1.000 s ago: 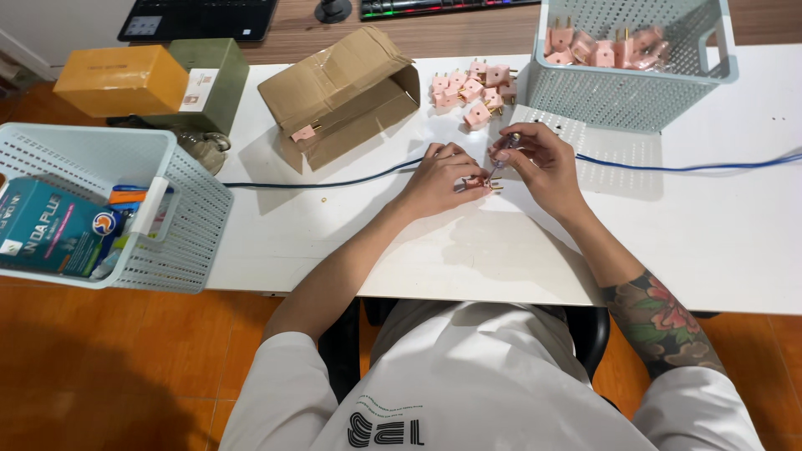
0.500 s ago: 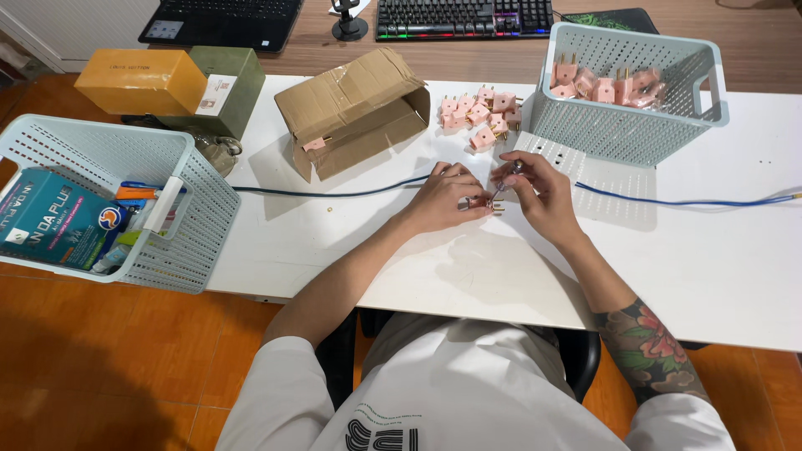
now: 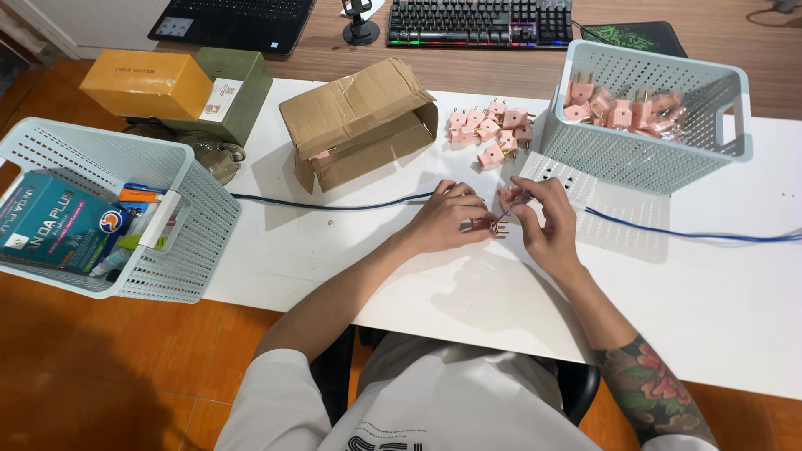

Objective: The person sits at a white desk and uses a screwdriver to tighten screws on small pink electrical plug adapters. They pick up each adapter, secure the internal components, and place the finished units into a light blue basket on the right.

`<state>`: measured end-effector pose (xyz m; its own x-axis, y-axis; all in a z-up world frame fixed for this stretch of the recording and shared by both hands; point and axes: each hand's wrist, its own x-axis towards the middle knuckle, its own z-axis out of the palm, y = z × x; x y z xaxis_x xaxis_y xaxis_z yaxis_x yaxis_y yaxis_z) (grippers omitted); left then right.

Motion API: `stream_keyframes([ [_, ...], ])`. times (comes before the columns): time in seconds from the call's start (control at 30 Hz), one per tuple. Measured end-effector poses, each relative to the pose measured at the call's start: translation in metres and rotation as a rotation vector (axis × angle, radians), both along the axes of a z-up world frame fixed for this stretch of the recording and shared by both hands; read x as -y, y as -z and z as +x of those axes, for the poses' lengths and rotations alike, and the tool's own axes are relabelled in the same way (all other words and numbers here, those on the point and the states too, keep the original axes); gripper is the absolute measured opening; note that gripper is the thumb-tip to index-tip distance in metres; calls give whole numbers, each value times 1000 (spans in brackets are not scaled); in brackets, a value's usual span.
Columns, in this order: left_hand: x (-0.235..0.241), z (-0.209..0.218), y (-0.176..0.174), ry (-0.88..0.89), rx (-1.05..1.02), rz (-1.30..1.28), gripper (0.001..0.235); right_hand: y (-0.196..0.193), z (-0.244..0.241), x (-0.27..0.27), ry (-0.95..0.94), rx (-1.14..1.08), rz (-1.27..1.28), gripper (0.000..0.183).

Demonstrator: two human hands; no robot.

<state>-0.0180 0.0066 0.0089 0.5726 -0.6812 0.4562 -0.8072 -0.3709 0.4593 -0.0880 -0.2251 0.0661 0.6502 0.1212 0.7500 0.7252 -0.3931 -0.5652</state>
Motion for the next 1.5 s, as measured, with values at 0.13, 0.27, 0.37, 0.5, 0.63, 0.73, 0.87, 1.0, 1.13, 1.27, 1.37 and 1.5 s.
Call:
stream_keyframes([
  [0.13, 0, 0, 0, -8, 10, -8, 29, -16, -8, -11, -47, -48, 40, 35],
  [0.27, 0, -2, -7, -9, 8, -13, 29, -6, -5, -9, 7, 8, -10, 38],
  [0.37, -1, -3, -8, -6, 21, -4, 30, -8, -8, -14, 1, -7, 15, 35],
  [0.5, -1, -7, -14, 3, 36, -2, 29, -13, -10, -15, 3, 19, -56, 40],
  [0.63, 0, -7, -15, 1, 44, 2, 30, 1, -4, -10, 12, 42, -47, 37],
  [0.73, 0, -7, -18, 4, 59, 11, 29, -8, -9, -12, -17, 44, -10, 37],
  [0.87, 0, -9, -21, 2, 33, 12, 34, -5, -5, -10, 3, 59, -56, 33],
  [1.0, 0, -8, -19, -4, 57, 19, 33, -6, -6, -8, -4, 29, -25, 39],
  [1.13, 1, -7, -14, -8, 61, 11, 33, -11, -9, -10, -15, 54, -63, 39],
  [1.27, 0, -3, -15, -13, 34, 16, 34, -7, -3, -12, 3, 59, -55, 40],
  [1.37, 2, -6, -9, 1, 73, 32, 35, -14, -13, -16, 17, 71, -75, 37],
  [1.5, 3, -5, -14, 0, 86, 50, 38, 8, -1, -7, 81, 83, -89, 40],
])
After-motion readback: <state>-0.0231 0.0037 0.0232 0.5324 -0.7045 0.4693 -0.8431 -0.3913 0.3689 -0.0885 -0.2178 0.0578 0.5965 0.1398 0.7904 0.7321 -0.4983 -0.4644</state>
